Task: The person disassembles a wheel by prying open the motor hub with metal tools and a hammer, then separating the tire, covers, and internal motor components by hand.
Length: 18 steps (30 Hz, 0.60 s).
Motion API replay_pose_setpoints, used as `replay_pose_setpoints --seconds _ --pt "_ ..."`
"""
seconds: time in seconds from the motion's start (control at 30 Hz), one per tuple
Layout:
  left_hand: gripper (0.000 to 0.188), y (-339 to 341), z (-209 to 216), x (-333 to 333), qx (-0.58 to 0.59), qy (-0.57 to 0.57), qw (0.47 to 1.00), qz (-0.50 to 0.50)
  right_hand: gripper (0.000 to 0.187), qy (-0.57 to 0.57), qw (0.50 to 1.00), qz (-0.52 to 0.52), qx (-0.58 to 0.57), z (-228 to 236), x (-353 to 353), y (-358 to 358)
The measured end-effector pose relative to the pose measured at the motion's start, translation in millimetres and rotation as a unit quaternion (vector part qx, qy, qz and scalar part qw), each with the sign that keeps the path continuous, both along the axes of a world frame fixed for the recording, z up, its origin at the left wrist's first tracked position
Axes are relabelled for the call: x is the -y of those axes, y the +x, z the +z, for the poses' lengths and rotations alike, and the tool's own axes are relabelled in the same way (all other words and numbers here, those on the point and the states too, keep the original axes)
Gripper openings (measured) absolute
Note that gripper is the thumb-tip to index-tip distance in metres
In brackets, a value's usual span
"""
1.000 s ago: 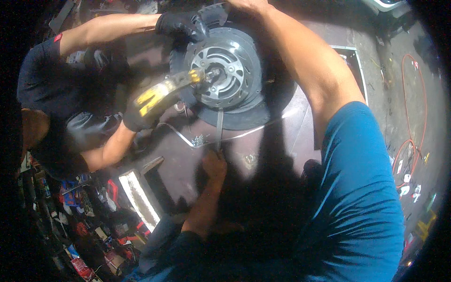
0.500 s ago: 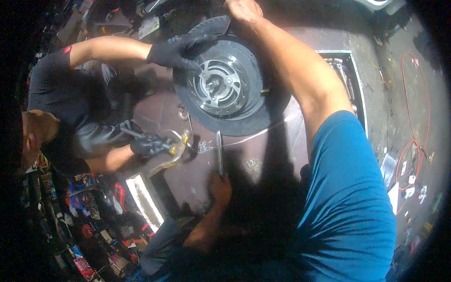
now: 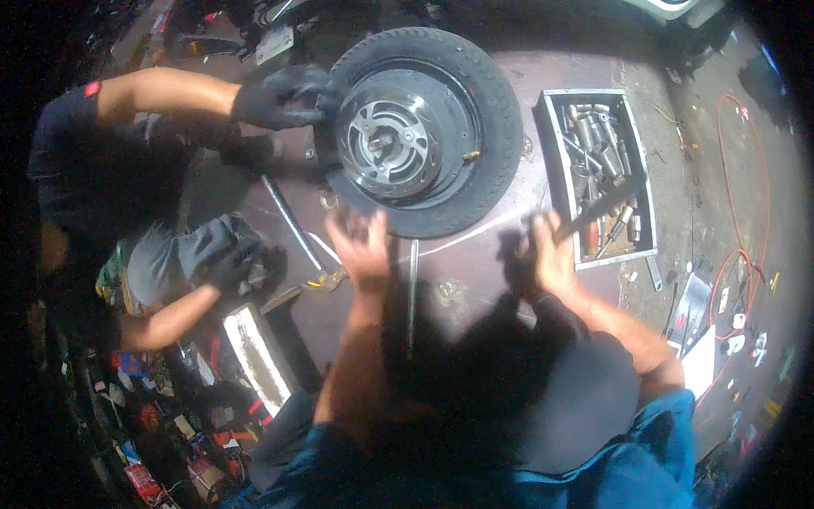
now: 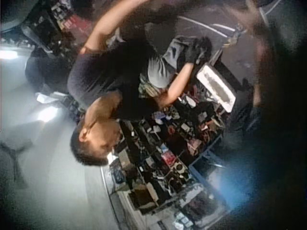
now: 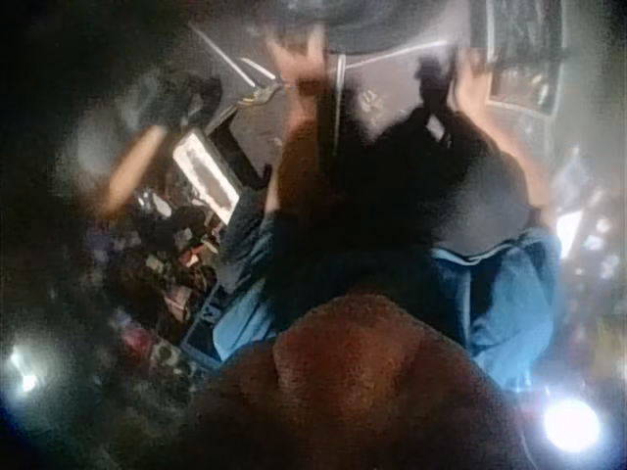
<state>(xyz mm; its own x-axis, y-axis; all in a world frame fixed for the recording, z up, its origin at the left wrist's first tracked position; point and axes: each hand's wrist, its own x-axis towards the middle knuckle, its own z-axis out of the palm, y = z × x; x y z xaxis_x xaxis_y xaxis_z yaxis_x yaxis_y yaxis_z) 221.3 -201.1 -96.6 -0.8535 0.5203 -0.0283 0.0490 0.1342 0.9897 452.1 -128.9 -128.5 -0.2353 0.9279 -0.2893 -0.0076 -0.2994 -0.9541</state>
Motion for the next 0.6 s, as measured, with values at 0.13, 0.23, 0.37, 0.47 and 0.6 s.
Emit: replay_pose_setpoints --seconds 0.13,0.23,0.37,0.47,0.6 --pt "0.054 -34.4 31.3 -53.7 -0.065 -0.133 0.981 -0.122 0.028 -0.153 0.984 -0.096 0.000 -66.5 69.6 19.9" --pt "0.056 -54.8 13.8 -73.7 -0.139 -0.131 0.975 -0.114 0.031 -0.227 0.967 0.109 0.039 -91.6 77.0 42.7" --pt "0.057 -65.8 -6.6 -75.0 -0.259 -0.073 0.962 -0.045 0.032 -0.177 0.907 0.359 0.129 -59.4 87.1 62.6" --pt "0.049 -73.1 -19.4 -68.2 -0.133 0.015 0.991 0.015 0.032 -0.035 0.855 0.488 0.174 -13.5 65.0 53.4" --pt "0.035 -99.3 -27.1 -52.6 0.105 0.071 0.989 0.080 0.040 0.037 0.937 0.272 0.216 53.0 -33.7 -27.7"
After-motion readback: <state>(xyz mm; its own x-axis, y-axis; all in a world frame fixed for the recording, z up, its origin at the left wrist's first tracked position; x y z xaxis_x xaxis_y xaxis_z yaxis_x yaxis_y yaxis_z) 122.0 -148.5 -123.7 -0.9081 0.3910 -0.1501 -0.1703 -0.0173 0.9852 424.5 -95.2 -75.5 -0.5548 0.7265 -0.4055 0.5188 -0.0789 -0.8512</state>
